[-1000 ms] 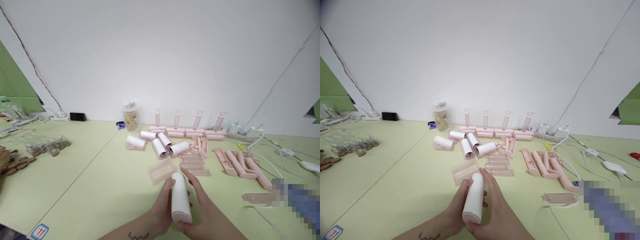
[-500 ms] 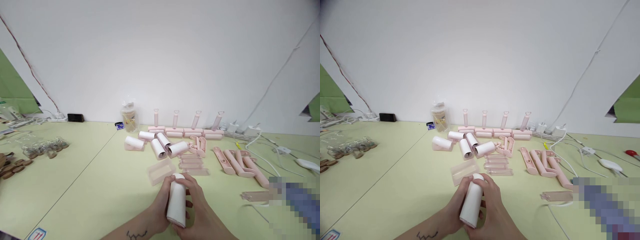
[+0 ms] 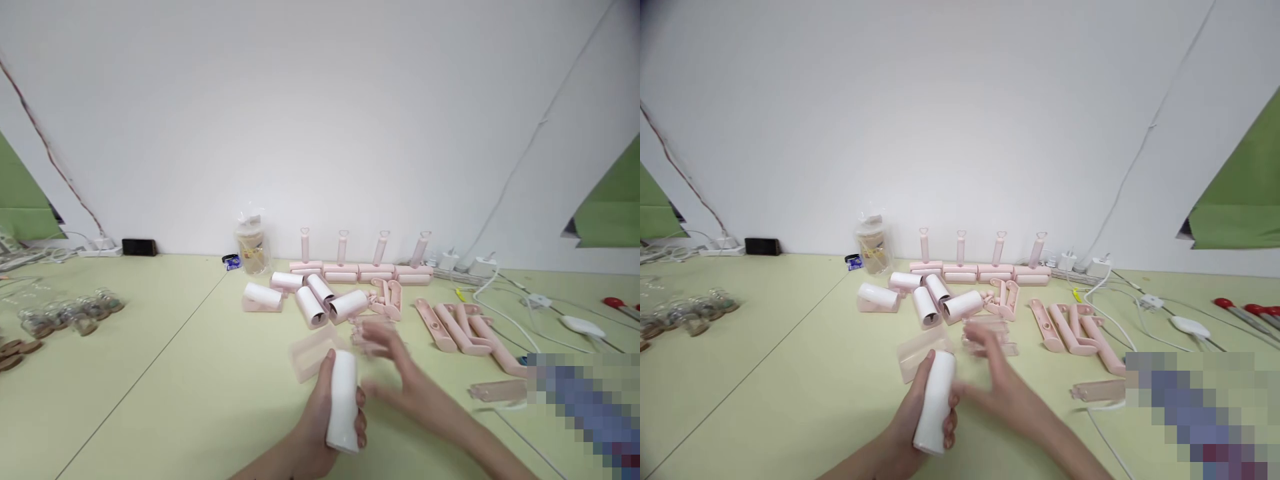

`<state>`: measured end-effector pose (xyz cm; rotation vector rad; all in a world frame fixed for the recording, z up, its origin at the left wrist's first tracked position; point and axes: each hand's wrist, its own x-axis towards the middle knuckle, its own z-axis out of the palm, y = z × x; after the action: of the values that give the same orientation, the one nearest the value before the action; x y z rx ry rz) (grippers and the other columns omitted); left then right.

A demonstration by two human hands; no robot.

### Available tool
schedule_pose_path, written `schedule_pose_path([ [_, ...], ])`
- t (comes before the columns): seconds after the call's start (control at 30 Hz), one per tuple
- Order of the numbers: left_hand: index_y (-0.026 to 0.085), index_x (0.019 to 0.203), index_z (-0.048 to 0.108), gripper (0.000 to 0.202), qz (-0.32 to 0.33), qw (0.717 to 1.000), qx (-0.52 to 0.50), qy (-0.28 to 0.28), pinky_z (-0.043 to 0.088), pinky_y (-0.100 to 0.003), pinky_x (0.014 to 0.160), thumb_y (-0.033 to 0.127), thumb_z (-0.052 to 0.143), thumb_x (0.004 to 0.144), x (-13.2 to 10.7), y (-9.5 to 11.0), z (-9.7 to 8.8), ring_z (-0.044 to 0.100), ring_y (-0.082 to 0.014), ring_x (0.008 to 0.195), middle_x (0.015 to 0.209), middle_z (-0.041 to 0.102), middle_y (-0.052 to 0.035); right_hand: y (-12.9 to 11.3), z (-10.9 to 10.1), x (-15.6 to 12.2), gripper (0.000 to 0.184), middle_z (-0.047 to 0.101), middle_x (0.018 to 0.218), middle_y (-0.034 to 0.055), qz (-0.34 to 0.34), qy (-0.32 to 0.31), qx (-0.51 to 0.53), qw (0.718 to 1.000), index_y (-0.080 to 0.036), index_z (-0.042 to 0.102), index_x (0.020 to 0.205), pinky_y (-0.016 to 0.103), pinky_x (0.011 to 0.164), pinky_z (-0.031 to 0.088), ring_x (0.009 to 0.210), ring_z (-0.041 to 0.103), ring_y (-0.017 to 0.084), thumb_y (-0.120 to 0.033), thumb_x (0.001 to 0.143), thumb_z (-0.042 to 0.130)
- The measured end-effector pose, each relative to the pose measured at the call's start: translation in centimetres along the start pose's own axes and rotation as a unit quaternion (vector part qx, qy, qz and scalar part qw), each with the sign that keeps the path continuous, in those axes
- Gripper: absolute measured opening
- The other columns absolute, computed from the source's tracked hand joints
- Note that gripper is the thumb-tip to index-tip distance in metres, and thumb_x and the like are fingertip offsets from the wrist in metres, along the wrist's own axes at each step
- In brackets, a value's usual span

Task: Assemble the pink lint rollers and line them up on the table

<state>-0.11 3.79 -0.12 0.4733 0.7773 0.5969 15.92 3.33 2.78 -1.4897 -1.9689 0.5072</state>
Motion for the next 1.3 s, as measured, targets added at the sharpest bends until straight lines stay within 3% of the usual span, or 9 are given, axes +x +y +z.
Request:
schedule_pose_path([
  [0.03,0.016,0.057,0.051,0.063,0.013,0.999,-0.026,-0.017,0.032,-0.019,0.033,0.075,0.035,0.071,0.1,0.1,-0.2,0.041,-0.0076,0.032,0.043,0.045,0.0032,0.6,-1.1,1.3,0.039,0.054,0.121,0.0077,0.055,0.029,-0.026,0.998,-0.023,0.040,0.119,0.031,0.082,0.049,0.103,0.058,0.019,-0.038,0.084,0.047],
  [0.1,0.017,0.064,0.052,0.057,0.029,0.997,-0.069,-0.032,0.034,-0.019,0.032,0.072,0.041,0.072,0.3,0.4,-0.3,0.041,-0.0065,0.033,0.052,0.048,0.0047,2.4,-3.2,4.3,0.023,0.061,0.109,0.0072,0.114,0.070,-0.073,0.988,-0.018,0.053,0.103,0.032,0.085,0.046,0.098,0.059,0.019,-0.032,0.090,0.039],
  [0.27,0.016,0.063,0.050,0.057,0.020,0.996,-0.085,-0.018,0.034,-0.018,0.030,0.070,0.037,0.075,0.4,0.6,-0.3,0.042,-0.0050,0.031,0.053,0.048,0.0056,6.9,-5.4,9.7,0.024,0.058,0.109,0.0064,0.241,0.077,-0.156,0.955,-0.016,0.056,0.108,0.040,0.078,0.048,0.092,0.059,0.019,-0.029,0.087,0.052],
  [0.53,0.014,0.051,0.049,0.067,-0.002,0.996,-0.074,-0.052,0.031,-0.017,0.028,0.076,0.031,0.072,1.0,0.7,-0.5,0.040,-0.0055,0.028,0.041,0.037,0.0059,8.6,-4.6,10.8,0.023,0.057,0.112,0.0058,0.315,0.054,-0.099,0.942,-0.020,0.055,0.109,0.036,0.076,0.050,0.092,0.059,0.018,-0.028,0.088,0.051],
  [0.7,0.014,0.050,0.049,0.068,0.001,0.996,-0.078,-0.040,0.032,-0.017,0.028,0.074,0.027,0.075,0.6,0.9,0.0,0.041,-0.0058,0.028,0.040,0.037,0.0055,7.1,-6.1,9.5,0.025,0.059,0.106,0.0056,0.331,0.106,-0.013,0.937,-0.016,0.055,0.107,0.036,0.072,0.051,0.085,0.060,0.017,-0.030,0.087,0.052],
  [0.87,0.015,0.059,0.050,0.061,0.037,0.995,-0.096,-0.017,0.035,-0.018,0.029,0.068,0.028,0.080,0.4,0.8,0.2,0.044,-0.0067,0.029,0.046,0.046,0.0042,3.0,-6.3,6.0,0.026,0.061,0.090,0.0049,0.254,0.163,0.136,0.944,-0.017,0.056,0.097,0.028,0.057,0.051,0.070,0.059,0.014,-0.031,0.092,0.035],
  [1.07,0.016,0.072,0.054,0.053,0.073,0.991,-0.111,0.005,0.035,-0.019,0.033,0.064,0.034,0.081,0.4,0.4,0.1,0.045,-0.0079,0.034,0.052,0.051,0.0039,-1.1,-2.6,1.2,0.037,0.061,0.069,0.0054,0.197,0.119,0.289,0.929,-0.019,0.054,0.079,0.026,0.041,0.042,0.054,0.053,0.016,-0.048,0.086,0.033],
  [1.2,0.012,0.063,0.055,0.057,0.077,0.991,-0.091,0.056,0.038,-0.021,0.039,0.063,0.036,0.080,-0.6,0.4,0.8,0.048,-0.0096,0.037,0.050,0.052,0.0003,-2.7,0.6,-1.3,0.037,0.062,0.070,0.0019,0.181,0.043,0.414,0.891,-0.023,0.047,0.102,0.027,0.047,0.046,0.056,0.057,0.017,-0.051,0.079,0.050],
  [1.3,0.011,0.053,0.054,0.063,0.075,0.991,-0.070,0.089,0.043,-0.024,0.050,0.064,0.033,0.080,-1.6,0.5,1.6,0.053,-0.0129,0.043,0.047,0.053,-0.0041,-3.8,2.4,-2.7,0.050,0.061,0.077,0.0000,0.141,0.053,0.426,0.892,-0.029,0.036,0.115,0.031,0.061,0.051,0.067,0.061,0.018,-0.051,0.076,0.057],
])
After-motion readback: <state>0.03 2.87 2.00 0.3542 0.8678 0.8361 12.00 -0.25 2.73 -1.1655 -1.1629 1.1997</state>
